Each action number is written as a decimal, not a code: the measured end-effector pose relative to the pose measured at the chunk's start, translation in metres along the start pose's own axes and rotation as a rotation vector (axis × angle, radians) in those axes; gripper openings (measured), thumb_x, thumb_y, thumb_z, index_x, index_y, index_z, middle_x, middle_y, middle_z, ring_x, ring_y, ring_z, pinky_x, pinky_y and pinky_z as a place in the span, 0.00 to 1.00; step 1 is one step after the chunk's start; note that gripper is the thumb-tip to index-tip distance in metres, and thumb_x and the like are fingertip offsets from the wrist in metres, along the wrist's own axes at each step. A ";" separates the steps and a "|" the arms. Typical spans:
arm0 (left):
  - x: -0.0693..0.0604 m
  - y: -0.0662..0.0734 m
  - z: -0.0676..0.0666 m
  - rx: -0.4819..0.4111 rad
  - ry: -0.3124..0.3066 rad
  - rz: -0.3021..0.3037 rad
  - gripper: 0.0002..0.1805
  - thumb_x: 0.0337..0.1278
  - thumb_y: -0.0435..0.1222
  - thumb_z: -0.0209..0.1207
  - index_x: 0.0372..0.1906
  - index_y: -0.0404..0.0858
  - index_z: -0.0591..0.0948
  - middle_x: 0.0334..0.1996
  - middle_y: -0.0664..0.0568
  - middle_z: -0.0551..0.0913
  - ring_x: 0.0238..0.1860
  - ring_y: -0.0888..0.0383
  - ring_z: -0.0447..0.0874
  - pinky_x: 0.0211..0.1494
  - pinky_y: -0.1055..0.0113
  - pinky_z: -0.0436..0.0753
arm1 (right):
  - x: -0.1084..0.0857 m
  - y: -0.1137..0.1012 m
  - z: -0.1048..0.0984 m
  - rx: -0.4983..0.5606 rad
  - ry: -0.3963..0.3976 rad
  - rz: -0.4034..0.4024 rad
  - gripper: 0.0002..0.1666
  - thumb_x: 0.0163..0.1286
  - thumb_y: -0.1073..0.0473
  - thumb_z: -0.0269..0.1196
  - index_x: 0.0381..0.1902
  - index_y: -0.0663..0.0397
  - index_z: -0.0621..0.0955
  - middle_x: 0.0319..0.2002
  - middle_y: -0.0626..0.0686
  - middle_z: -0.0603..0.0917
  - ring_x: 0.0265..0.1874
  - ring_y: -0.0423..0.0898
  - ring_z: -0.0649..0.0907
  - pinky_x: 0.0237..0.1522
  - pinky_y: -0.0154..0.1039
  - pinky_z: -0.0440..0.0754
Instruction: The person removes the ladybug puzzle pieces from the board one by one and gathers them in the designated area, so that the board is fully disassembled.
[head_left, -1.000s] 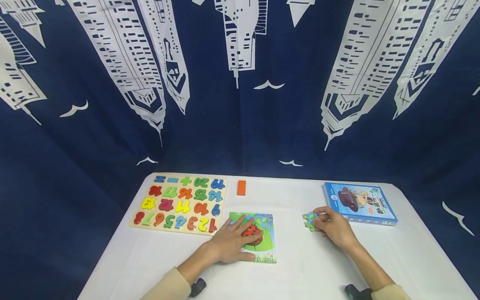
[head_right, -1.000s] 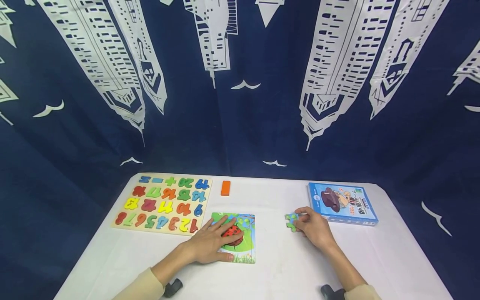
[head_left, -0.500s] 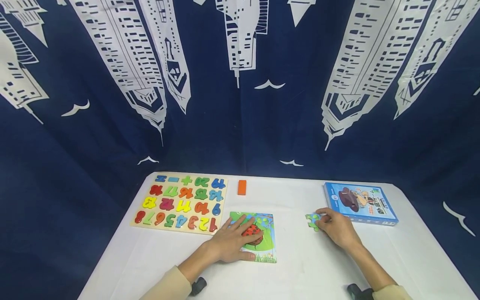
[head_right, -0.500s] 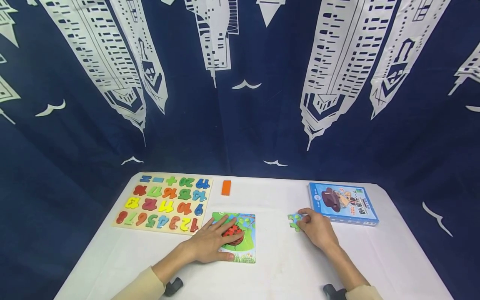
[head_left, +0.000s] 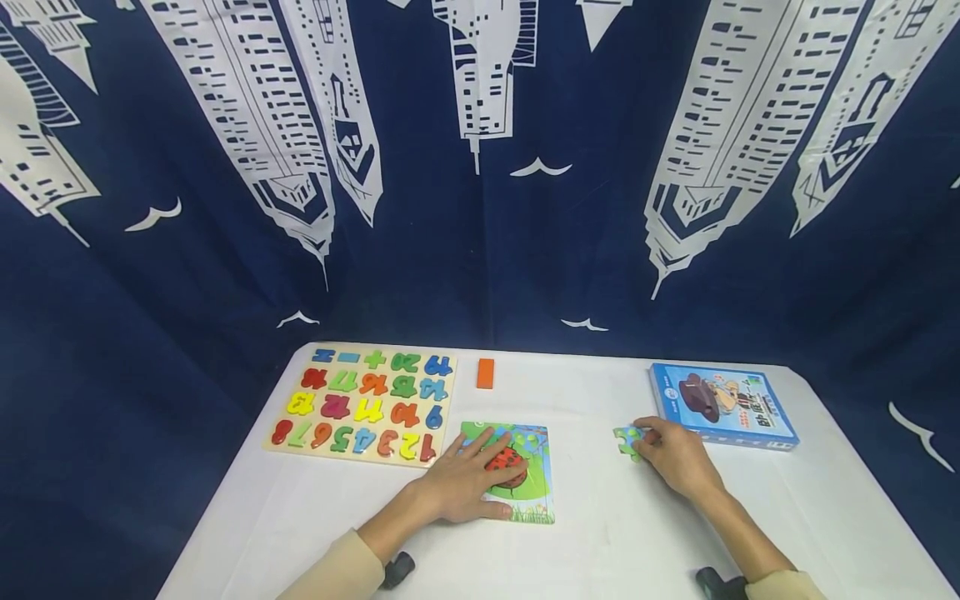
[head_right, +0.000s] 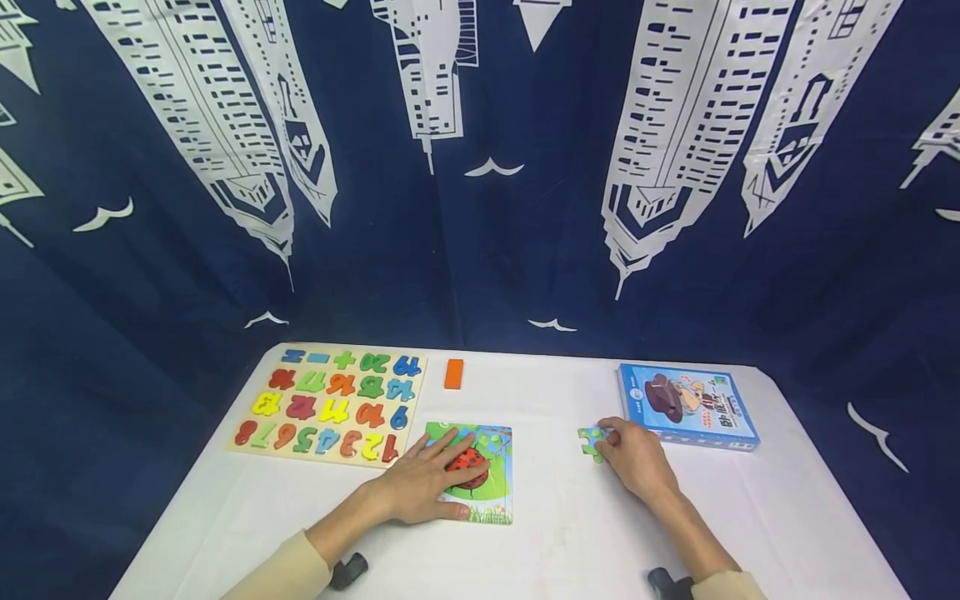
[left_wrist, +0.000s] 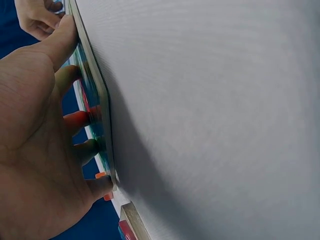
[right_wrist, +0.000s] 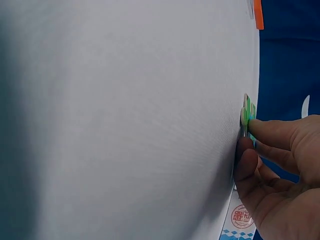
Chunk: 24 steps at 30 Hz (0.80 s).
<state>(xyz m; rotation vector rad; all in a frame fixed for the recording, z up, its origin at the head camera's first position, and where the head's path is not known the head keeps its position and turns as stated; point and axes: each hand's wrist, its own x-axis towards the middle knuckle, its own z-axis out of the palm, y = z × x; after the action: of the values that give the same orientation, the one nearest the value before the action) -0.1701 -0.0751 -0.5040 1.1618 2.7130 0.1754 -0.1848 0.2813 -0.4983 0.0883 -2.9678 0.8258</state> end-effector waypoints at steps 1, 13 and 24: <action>0.000 0.000 0.000 -0.001 0.002 0.000 0.38 0.51 0.69 0.40 0.69 0.67 0.53 0.73 0.52 0.42 0.71 0.47 0.36 0.66 0.40 0.44 | 0.000 -0.001 0.000 -0.003 0.002 0.001 0.21 0.59 0.59 0.65 0.50 0.58 0.79 0.28 0.48 0.79 0.21 0.42 0.74 0.22 0.37 0.70; 0.001 0.000 0.000 -0.007 0.018 0.002 0.39 0.51 0.70 0.42 0.69 0.66 0.53 0.73 0.52 0.43 0.71 0.47 0.37 0.66 0.40 0.45 | -0.001 -0.002 0.003 -0.040 0.025 -0.003 0.18 0.57 0.60 0.67 0.46 0.59 0.82 0.28 0.48 0.79 0.27 0.44 0.75 0.27 0.39 0.73; 0.001 0.001 -0.002 -0.033 0.047 -0.001 0.40 0.49 0.70 0.44 0.69 0.61 0.59 0.72 0.51 0.48 0.71 0.47 0.40 0.65 0.40 0.49 | -0.001 -0.002 0.004 -0.044 0.031 0.008 0.19 0.57 0.60 0.66 0.47 0.61 0.81 0.29 0.50 0.79 0.27 0.45 0.76 0.28 0.41 0.74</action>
<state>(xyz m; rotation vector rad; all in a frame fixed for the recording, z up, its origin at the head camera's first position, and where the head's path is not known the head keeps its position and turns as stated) -0.1709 -0.0734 -0.5016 1.1619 2.7403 0.2491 -0.1835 0.2778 -0.5007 0.0618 -2.9574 0.7546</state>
